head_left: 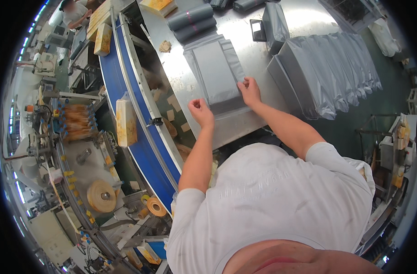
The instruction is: The person repeatedly picks up small yellow boxes from a conveyor belt, places them into grey poly mailers on a metal table, folds the mailers closed, and moves them to a stack. This process is repeated continuously.
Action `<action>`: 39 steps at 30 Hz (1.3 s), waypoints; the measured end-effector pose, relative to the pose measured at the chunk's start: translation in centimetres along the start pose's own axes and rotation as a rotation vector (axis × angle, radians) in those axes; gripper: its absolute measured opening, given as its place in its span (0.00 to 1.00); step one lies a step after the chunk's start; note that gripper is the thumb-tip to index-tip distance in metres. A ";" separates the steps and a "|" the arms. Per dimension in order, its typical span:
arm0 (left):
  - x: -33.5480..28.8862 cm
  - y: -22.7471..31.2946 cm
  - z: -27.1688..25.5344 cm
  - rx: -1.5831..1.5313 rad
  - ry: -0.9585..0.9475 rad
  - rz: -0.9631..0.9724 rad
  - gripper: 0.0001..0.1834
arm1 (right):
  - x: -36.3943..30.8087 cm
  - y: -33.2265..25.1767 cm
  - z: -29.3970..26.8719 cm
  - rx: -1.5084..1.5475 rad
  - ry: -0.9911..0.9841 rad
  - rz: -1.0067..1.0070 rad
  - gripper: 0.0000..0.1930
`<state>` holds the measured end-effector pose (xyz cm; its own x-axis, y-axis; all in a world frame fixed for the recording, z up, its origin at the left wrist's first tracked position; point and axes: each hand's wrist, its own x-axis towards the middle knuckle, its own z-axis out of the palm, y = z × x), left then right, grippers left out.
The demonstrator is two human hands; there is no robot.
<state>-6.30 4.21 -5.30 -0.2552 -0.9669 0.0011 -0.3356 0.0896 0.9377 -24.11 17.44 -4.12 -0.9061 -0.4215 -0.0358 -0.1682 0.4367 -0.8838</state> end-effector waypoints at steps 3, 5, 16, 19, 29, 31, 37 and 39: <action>-1.6 1.3 0.2 -0.102 -0.201 0.106 0.26 | -0.7 -0.7 1.7 0.000 -0.203 -0.044 0.40; -2.3 2.2 0.1 -0.198 -0.377 -0.068 0.32 | -1.3 -2.5 1.2 0.004 -0.379 -0.080 0.44; -5.5 18.4 0.0 -0.536 -0.551 0.682 0.40 | -2.5 -15.5 -24.3 1.485 -0.466 0.159 0.41; -3.5 13.3 3.5 0.031 -0.705 0.431 0.43 | 1.1 -12.7 -36.7 1.127 -0.029 -0.190 0.43; -3.9 5.0 4.0 1.002 -0.831 0.634 0.44 | 15.8 4.4 -80.0 -1.095 1.222 -0.064 0.45; -3.4 3.6 4.3 0.958 -0.872 0.611 0.45 | 18.4 8.6 -82.2 -1.240 1.084 -0.012 0.40; -3.6 4.5 3.6 1.006 -0.882 0.600 0.46 | 27.3 14.9 -78.5 -0.832 0.367 0.333 0.29; -3.7 4.7 4.3 0.991 -0.886 0.608 0.46 | 28.1 16.7 -79.9 -0.966 0.272 0.353 0.27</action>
<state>-10.83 9.26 -2.41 -0.9223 -0.2929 -0.2522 -0.3549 0.9002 0.2523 -83.41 76.35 17.43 -0.9999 -0.0079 -0.0070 -0.0072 0.9956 -0.0937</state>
